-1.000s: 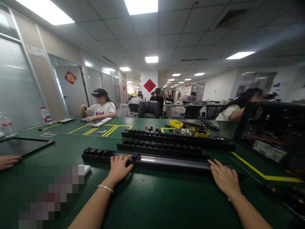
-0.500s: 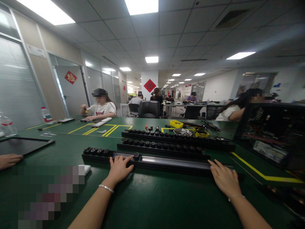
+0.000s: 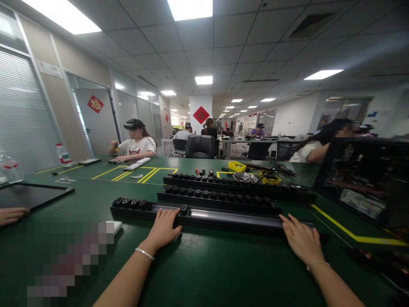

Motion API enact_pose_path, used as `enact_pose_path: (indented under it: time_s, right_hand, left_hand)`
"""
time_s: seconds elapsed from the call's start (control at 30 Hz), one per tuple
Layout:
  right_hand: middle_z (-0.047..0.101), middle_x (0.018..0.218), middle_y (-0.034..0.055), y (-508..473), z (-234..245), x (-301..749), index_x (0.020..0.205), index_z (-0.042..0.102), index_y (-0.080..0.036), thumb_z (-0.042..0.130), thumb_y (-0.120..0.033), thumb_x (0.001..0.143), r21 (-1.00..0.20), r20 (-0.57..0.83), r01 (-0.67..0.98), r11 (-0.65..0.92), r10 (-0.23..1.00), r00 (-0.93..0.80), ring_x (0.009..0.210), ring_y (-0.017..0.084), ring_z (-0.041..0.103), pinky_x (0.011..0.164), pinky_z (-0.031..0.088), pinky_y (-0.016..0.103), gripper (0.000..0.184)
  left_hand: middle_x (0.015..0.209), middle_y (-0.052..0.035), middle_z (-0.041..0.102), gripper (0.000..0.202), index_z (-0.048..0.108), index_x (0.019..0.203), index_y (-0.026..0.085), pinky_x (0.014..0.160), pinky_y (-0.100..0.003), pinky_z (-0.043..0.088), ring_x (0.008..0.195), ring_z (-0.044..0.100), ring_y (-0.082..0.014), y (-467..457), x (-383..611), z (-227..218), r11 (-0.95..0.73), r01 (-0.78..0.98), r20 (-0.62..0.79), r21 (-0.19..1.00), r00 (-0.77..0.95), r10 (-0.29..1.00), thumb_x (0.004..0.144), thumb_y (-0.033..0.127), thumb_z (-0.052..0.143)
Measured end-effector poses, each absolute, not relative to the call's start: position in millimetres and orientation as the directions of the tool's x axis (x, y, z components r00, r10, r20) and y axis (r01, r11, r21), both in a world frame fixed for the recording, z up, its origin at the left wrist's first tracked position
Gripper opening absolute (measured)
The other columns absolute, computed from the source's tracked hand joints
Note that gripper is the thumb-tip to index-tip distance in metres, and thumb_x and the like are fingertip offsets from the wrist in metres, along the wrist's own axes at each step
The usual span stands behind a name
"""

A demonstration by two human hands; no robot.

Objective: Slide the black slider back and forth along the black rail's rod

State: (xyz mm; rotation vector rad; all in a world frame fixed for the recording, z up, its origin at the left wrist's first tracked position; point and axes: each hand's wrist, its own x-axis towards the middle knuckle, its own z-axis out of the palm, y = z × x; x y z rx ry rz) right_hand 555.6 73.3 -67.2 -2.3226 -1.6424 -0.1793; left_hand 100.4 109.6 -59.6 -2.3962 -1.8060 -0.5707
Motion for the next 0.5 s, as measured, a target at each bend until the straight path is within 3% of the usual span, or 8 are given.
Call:
enact_pose_path:
  time_s: [0.5]
  right_hand:
    - [0.037,0.138,0.0017,72.1,-65.3,554.0,0.132,0.039,-0.032,0.007,-0.052,0.084,-0.170,0.254,0.935,-0.311,0.903,0.347,0.125,0.025,0.033,0.104,0.015,0.051,0.061]
  left_hand:
    - [0.113,-0.0038,0.056,0.056,0.042,0.127,0.027,0.106,-0.045,0.008,0.113,0.043,-0.0233,108.7,102.6,-56.3,-0.285,0.947,0.322,0.150,0.226,0.919,0.073,0.040,0.049]
